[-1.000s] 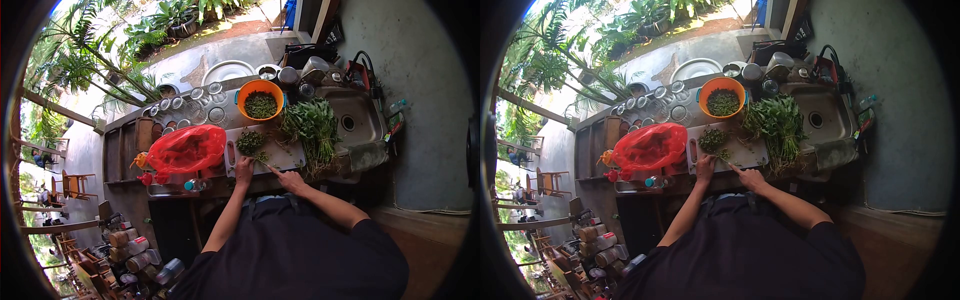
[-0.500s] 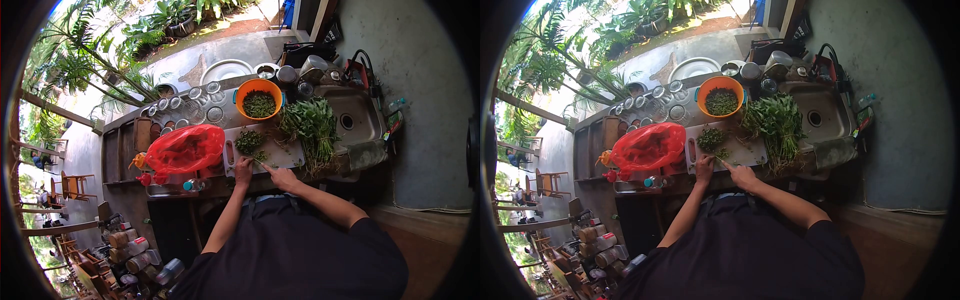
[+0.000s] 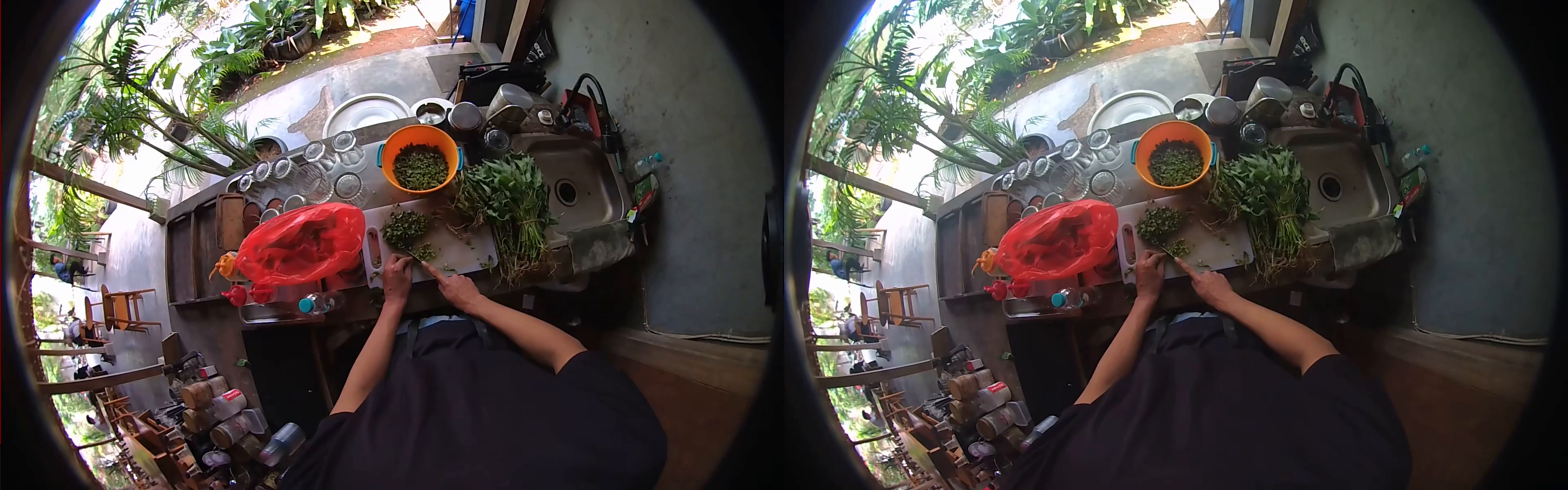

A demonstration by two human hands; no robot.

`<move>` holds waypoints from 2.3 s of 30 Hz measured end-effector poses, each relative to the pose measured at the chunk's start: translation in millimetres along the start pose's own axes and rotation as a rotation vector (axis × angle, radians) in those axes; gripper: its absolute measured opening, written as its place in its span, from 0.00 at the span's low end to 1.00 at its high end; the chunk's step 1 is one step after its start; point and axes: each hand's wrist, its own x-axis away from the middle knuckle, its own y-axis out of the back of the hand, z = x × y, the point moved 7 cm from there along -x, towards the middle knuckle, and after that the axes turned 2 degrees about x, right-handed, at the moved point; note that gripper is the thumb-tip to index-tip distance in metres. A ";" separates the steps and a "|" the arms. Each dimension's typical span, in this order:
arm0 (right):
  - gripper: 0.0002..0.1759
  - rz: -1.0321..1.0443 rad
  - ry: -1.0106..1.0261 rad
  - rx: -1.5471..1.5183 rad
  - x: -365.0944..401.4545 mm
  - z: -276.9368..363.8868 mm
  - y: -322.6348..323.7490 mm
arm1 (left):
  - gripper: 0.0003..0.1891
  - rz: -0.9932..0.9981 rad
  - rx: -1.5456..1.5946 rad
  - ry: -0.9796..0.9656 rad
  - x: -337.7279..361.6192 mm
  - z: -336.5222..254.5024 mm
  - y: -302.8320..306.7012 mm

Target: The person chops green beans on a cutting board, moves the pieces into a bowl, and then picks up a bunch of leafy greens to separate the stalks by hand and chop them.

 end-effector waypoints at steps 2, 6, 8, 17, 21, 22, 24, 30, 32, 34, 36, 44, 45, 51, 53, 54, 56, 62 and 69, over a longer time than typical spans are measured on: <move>0.45 -0.008 0.014 0.017 1.7 0.9 2.4 | 0.05 0.003 -0.008 0.013 0.3 0.1 0.4; 0.45 0.040 0.023 0.044 12.4 -6.0 5.6 | 0.05 -0.006 -0.008 0.008 -0.4 3.2 0.0; 0.45 0.006 0.047 0.089 19.1 -7.2 11.6 | 0.05 -0.007 -0.016 -0.008 -0.3 1.8 0.5; 0.41 0.124 -0.002 0.003 18.9 2.7 41.2 | 0.06 0.040 -0.022 -0.053 0.9 -6.3 5.2; 0.40 0.125 -0.035 -0.041 11.1 10.6 48.1 | 0.07 0.048 -0.018 -0.054 1.4 -5.5 6.5; 0.39 0.126 -0.030 -0.034 9.7 13.8 50.1 | 0.07 0.057 -0.012 -0.038 1.7 -4.8 6.0; 0.39 0.127 -0.022 -0.024 6.8 16.2 50.3 | 0.07 0.046 -0.021 -0.036 2.7 -1.2 3.9; 0.38 0.144 -0.013 -0.017 4.0 19.8 45.4 | 0.06 0.022 -0.020 -0.032 1.4 1.3 3.8; 0.38 0.143 -0.003 -0.012 2.7 19.6 43.2 | 0.06 0.020 -0.013 -0.030 1.2 0.3 3.0; 0.38 0.128 -0.003 -0.014 3.6 19.0 38.2 | 0.06 0.033 -0.020 -0.024 0.8 1.0 2.8; 0.39 0.112 -0.002 -0.016 5.0 16.1 29.5 | 0.06 0.036 -0.015 -0.024 1.2 2.5 1.9; 0.46 -0.008 0.026 -0.019 -0.4 2.6 -2.4 | 0.05 0.033 0.015 -0.015 2.0 1.7 0.8; 0.46 -0.010 0.022 -0.020 -0.6 1.9 -3.7 | 0.05 0.018 0.005 -0.007 2.6 2.9 0.9; 0.46 0.006 0.010 0.002 3.7 3.8 2.1 | 0.06 -0.008 -0.040 0.046 3.0 3.0 2.4; 0.45 0.025 0.008 -0.016 7.6 3.5 5.4 | 0.06 -0.005 -0.054 0.058 2.0 4.6 3.7; 0.45 0.023 0.008 -0.017 9.5 4.3 8.9 | 0.05 0.015 -0.047 0.095 1.7 7.7 3.6; 0.42 0.072 -0.047 -0.029 14.5 0.3 14.8 | 0.05 0.032 -0.040 0.132 0.4 10.4 3.4; 0.38 0.118 -0.083 -0.129 19.6 -1.9 34.0 | 0.05 0.030 -0.069 0.092 -2.2 11.3 2.3; 0.39 0.111 -0.033 -0.026 19.7 9.6 44.7 | 0.06 0.034 -0.066 0.050 -4.3 -0.3 -0.1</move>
